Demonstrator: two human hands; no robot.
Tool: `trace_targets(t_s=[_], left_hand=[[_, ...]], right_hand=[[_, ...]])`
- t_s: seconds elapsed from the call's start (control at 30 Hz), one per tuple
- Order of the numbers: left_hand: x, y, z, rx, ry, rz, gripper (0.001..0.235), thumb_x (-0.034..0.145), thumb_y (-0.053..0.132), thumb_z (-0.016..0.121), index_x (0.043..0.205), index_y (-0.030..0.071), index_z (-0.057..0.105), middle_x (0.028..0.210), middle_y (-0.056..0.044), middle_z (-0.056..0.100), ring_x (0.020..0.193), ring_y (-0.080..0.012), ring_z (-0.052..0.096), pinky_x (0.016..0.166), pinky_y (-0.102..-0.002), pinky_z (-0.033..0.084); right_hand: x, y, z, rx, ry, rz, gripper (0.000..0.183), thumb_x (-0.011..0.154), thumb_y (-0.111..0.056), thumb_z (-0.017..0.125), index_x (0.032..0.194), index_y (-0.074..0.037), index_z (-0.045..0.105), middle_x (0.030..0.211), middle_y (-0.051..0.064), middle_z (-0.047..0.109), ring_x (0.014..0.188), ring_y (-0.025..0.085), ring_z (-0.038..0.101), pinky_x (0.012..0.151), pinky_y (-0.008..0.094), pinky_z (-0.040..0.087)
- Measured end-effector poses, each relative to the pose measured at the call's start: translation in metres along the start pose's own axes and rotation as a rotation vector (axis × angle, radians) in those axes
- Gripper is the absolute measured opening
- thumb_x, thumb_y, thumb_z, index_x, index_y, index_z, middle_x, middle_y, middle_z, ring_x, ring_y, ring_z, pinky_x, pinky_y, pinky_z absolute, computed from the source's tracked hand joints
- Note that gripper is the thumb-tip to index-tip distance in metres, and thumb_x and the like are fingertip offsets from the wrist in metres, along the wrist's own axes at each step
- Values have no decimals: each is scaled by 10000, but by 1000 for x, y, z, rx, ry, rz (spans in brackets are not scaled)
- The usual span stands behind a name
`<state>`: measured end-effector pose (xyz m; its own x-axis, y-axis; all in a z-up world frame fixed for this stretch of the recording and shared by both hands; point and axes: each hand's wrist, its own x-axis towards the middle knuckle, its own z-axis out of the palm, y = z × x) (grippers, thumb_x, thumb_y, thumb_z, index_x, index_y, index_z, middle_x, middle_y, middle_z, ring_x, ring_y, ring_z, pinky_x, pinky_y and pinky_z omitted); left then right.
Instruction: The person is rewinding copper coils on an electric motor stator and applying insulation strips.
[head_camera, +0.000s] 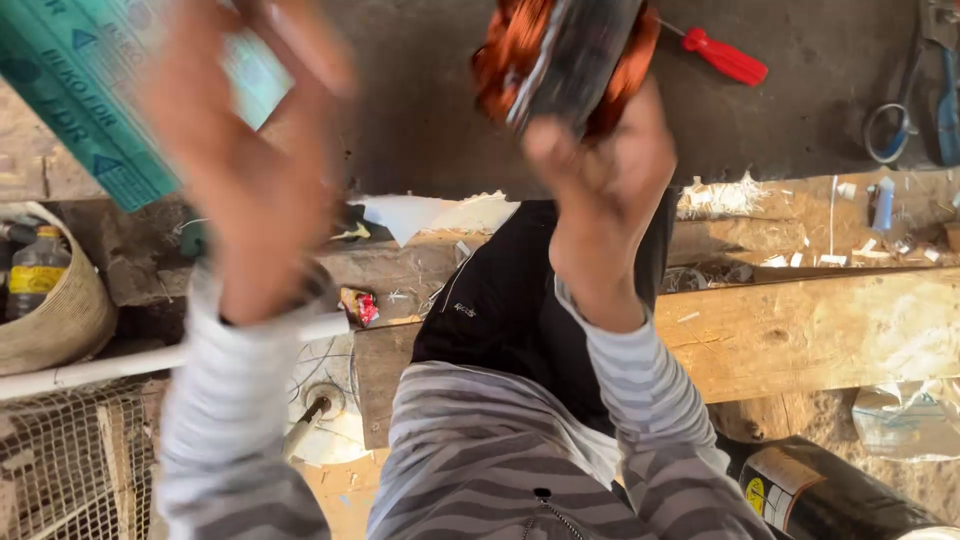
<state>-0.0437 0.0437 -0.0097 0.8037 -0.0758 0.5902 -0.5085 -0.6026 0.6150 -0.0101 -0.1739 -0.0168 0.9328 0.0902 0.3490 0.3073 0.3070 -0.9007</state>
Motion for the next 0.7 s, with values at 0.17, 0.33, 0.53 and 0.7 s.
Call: trace_targets(t_s=[0.17,0.33,0.53,0.7], left_hand=[[-7,-16,-9,-104,27,-125,413,986,137,773,1304,-9,553,1170,-141,620,1039,-280,592,900,-367,443],[-1,-18,10,-264,-5,-226,403,991,113,744,1312,-7,533,1130,-132,631,969,-247,594,836,-344,446],[12,-23,50,-488,-102,-317,393,996,83,711,1322,-6,509,1082,-121,643,886,-208,594,759,-316,449],[2,4,64,-639,-155,-437,387,1001,56,685,1330,-6,489,1042,-112,653,817,-176,594,695,-294,450]], right_hand=[[21,35,8,150,94,-13,284,1100,-182,748,1251,23,622,1039,35,668,881,104,582,869,252,455],[46,56,15,157,175,-21,237,1110,-72,698,1271,27,555,1048,38,592,898,93,500,871,266,418],[17,7,-51,-632,37,-220,390,1087,-295,648,1394,-71,557,1355,29,600,1239,134,623,1068,247,497],[-25,-11,-226,-1156,346,-293,283,1110,-209,764,1320,-52,657,1323,78,690,1122,203,642,916,333,508]])
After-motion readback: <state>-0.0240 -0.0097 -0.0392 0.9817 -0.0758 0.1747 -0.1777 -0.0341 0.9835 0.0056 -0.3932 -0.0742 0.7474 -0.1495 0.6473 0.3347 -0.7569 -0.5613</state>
